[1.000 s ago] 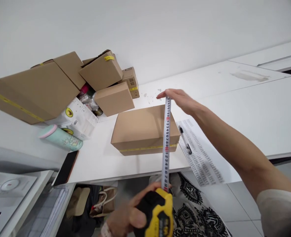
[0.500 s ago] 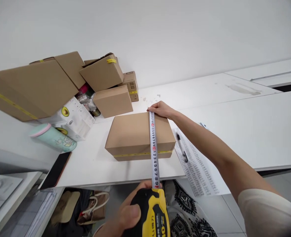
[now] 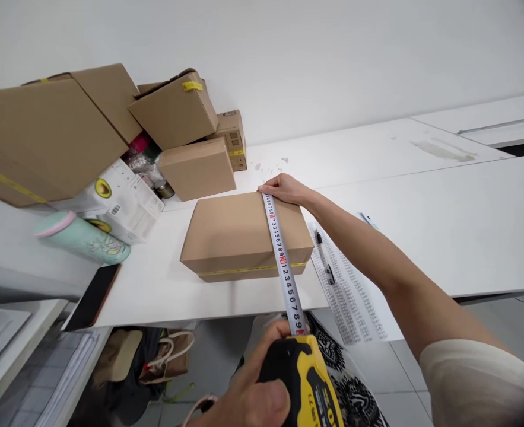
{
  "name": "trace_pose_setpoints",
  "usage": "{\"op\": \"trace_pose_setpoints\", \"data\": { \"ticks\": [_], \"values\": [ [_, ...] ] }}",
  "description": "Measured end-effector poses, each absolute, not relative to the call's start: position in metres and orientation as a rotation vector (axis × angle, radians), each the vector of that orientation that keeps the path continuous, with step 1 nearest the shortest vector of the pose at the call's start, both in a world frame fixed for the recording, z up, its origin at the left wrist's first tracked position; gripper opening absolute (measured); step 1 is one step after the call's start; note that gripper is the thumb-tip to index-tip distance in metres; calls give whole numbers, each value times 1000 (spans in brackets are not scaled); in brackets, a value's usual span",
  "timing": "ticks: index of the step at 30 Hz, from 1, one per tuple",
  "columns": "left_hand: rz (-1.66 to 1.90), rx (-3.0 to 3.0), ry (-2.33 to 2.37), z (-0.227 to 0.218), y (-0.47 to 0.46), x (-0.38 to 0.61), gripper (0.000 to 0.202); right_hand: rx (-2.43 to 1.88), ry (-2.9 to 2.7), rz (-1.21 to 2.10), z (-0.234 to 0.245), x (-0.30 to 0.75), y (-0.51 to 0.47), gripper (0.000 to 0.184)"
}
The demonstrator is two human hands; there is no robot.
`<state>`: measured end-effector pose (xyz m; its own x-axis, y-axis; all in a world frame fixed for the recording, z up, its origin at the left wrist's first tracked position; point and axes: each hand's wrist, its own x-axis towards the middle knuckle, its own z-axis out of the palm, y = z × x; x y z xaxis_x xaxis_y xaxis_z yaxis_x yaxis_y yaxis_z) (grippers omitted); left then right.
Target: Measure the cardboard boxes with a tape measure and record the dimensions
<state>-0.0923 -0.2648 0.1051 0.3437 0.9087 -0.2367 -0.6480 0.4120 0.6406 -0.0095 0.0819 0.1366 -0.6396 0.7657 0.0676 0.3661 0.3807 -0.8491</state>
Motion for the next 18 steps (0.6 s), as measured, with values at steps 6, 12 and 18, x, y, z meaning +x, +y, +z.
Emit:
{"op": "trace_pose_setpoints", "data": {
  "ticks": [6, 12, 18],
  "values": [
    [1001, 425, 619, 117, -264, -91, 66, -991, -2207, 1115, 136, -10, 82, 46],
    [981, 422, 603, 123, -264, -92, 67, -992, -2213, 1107, 137, -10, 80, 46],
    [978, 495, 704, 127, -268, -105, 73, -981, -2218, 1091, 135, -10, 82, 48]
  ]
}}
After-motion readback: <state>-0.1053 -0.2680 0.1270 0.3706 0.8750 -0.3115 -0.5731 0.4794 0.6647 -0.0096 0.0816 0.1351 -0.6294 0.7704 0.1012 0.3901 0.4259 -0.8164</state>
